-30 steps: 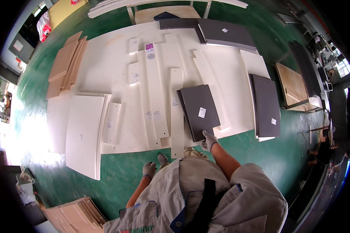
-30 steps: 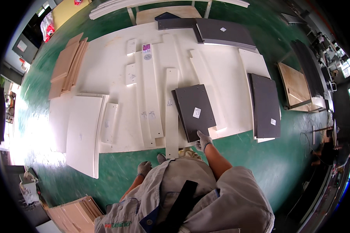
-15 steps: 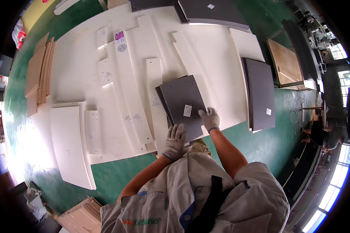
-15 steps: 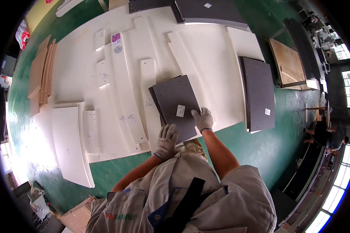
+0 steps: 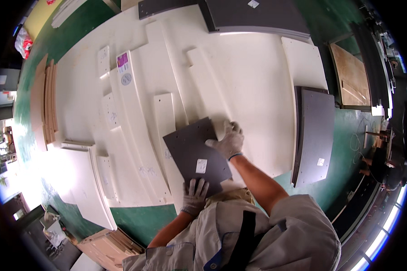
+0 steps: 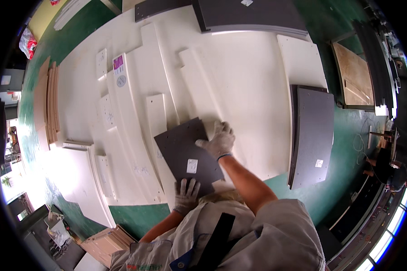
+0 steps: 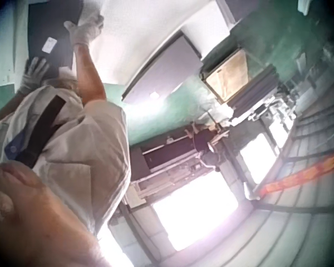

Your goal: The person picks up white and dark grey rectangular panels from a table and stacks them onto a metal cart. The person handles the panels one at a time, moving between the table and the cart to build up piles of the materials.

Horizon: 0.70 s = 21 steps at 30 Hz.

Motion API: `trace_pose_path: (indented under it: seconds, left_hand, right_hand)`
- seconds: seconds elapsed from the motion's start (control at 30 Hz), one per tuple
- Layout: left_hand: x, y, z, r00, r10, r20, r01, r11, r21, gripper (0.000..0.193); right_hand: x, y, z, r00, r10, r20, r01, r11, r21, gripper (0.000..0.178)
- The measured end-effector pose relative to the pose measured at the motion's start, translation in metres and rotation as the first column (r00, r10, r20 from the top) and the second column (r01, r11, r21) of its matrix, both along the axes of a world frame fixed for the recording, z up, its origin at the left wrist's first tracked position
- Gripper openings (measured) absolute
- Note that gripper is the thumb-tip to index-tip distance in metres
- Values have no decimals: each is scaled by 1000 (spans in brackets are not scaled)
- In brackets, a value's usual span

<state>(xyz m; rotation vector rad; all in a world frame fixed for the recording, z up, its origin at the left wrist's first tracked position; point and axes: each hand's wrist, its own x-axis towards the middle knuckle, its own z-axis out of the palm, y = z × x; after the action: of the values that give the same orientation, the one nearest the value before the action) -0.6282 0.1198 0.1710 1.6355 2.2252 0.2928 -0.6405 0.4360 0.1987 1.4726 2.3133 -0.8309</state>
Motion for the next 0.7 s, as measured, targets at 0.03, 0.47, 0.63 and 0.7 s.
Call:
trace_pose_path:
  seconds: [0.03, 0.47, 0.63, 0.7]
  left_hand:
    - [-10, 0, 10, 1000, 6, -10, -6, 998, -56, 64]
    - [-138, 22, 27, 969, 243, -52, -240, 969, 52, 89]
    - [-176, 110, -1, 865, 446, -231, -427, 895, 129, 88]
    - [-180, 115, -6, 852, 447, -272, -427, 895, 132, 91]
  right_hand:
    - [-7, -7, -7, 999, 4, -53, -5, 1000, -24, 114]
    - [-156, 249, -93, 238, -822, -518, 164, 560, -812, 108]
    - [-218, 387, -101, -65, -919, -388, 287, 356, -890, 50]
    - [-224, 412, -100, -195, -915, -354, 137, 332, -933, 62]
